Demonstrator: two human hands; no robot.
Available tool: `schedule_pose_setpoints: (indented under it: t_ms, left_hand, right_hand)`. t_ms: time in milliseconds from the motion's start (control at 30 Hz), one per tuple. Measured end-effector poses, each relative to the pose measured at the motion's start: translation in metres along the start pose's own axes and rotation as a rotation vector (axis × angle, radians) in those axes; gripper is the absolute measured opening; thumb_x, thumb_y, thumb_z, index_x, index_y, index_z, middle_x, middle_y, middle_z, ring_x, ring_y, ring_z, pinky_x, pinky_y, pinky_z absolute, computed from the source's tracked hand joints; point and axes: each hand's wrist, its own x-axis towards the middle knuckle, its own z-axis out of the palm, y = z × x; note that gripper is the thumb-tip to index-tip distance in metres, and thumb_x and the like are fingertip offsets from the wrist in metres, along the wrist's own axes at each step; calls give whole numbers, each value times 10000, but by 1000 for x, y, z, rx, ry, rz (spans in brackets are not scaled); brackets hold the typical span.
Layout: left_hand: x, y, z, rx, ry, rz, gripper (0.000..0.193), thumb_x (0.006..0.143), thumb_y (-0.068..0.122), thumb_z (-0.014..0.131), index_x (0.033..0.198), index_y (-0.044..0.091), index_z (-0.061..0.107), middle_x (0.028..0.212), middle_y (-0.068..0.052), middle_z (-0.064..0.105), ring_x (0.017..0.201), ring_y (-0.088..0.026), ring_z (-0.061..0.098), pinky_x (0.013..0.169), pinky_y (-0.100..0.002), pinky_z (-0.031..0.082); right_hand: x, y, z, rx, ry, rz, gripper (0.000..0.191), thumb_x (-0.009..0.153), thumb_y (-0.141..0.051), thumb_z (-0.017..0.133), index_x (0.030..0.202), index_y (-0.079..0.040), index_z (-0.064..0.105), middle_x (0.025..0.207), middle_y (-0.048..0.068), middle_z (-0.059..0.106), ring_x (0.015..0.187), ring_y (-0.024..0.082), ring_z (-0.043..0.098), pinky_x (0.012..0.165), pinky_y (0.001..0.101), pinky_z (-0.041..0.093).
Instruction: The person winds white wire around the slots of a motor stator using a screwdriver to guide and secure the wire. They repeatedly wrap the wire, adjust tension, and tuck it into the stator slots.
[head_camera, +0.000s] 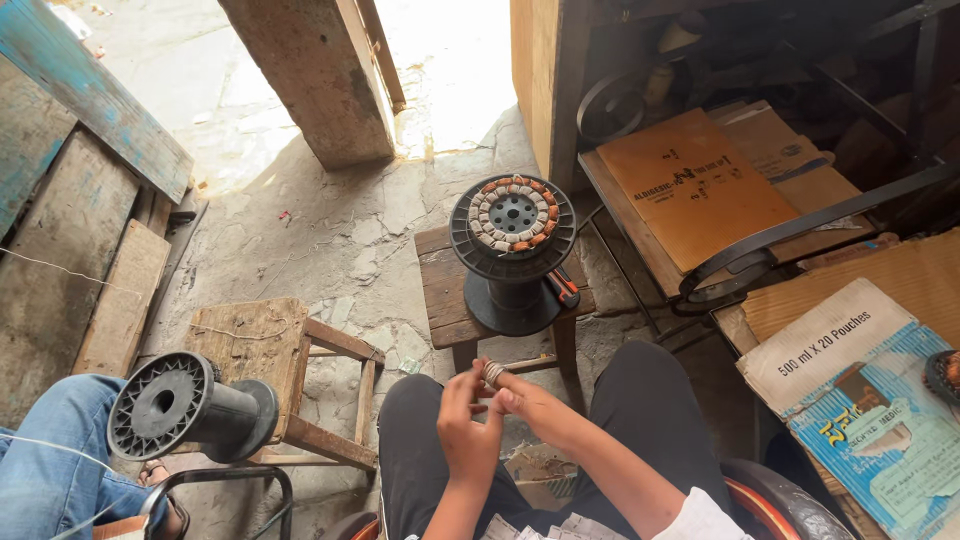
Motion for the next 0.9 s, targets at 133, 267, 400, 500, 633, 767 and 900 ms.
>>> schedule_pose_setpoints:
  t_ms: [133,267,400,500,633,767,900]
  left_hand:
    - [4,-17,3,135,1,-3,304,846,43,703,1149,59,735,1027,-102,723,825,-246,739,634,-331,563]
    - [13,-31,3,124,-53,89,158,839,78,726,989,70,773,907,-89,753,794,-274,744,683,-364,573]
    - [22,-39,1,295,-151,121,102,838,87,733,924,36,748,887,-116,726,756,-335,711,659,-404,551]
    - [33,-43,0,230,-127,55,91,832,107,746,869,24,737,830,-120,727,732,-304,725,674,-372,566]
    - [47,-50,-8,225,-30,-46,87,803,109,768,841,31,774,791,-114,756,691,-244,729,663,-343,568]
    - [43,-47,-9,-2,-50,-249,111,829,103,763,872,2,750,709,-70,742,612,-154,685,609,-315,556]
    - [33,-44,-2,-185,-89,-431,112,895,100,719,918,-10,722,732,-92,703,604,-150,642,550,-314,550]
  right_hand:
    - [-4,-3,-2,-95,-4,54,1135,851,-770,512,1645,-64,110,1700,109,222,1531,234,305,1215,380,302]
    - [-6,-1,-10,-41,-145,78,1238,808,-815,532,1634,-5,93,1660,237,292,1512,341,388,1203,406,354]
    - [-3,0,-11,-182,-117,142,1187,866,-696,599,1615,10,8,1648,225,284,1515,311,366,1189,408,360]
    - [-9,1,-3,-336,-233,159,1113,938,-544,634,1614,15,-51,1600,248,372,1450,330,489,1147,398,430]
    - [-24,-1,26,3,-454,184,870,985,-330,661,1626,-23,160,1646,107,378,1282,231,551,1011,318,437]
    - [-2,-5,25,-134,14,-19,334,1035,-126,642,1250,115,724,1192,179,727,1059,161,676,955,320,545]
    - [7,-14,-6,26,421,130,203,910,-97,690,1072,-28,790,990,37,795,816,116,659,738,279,532]
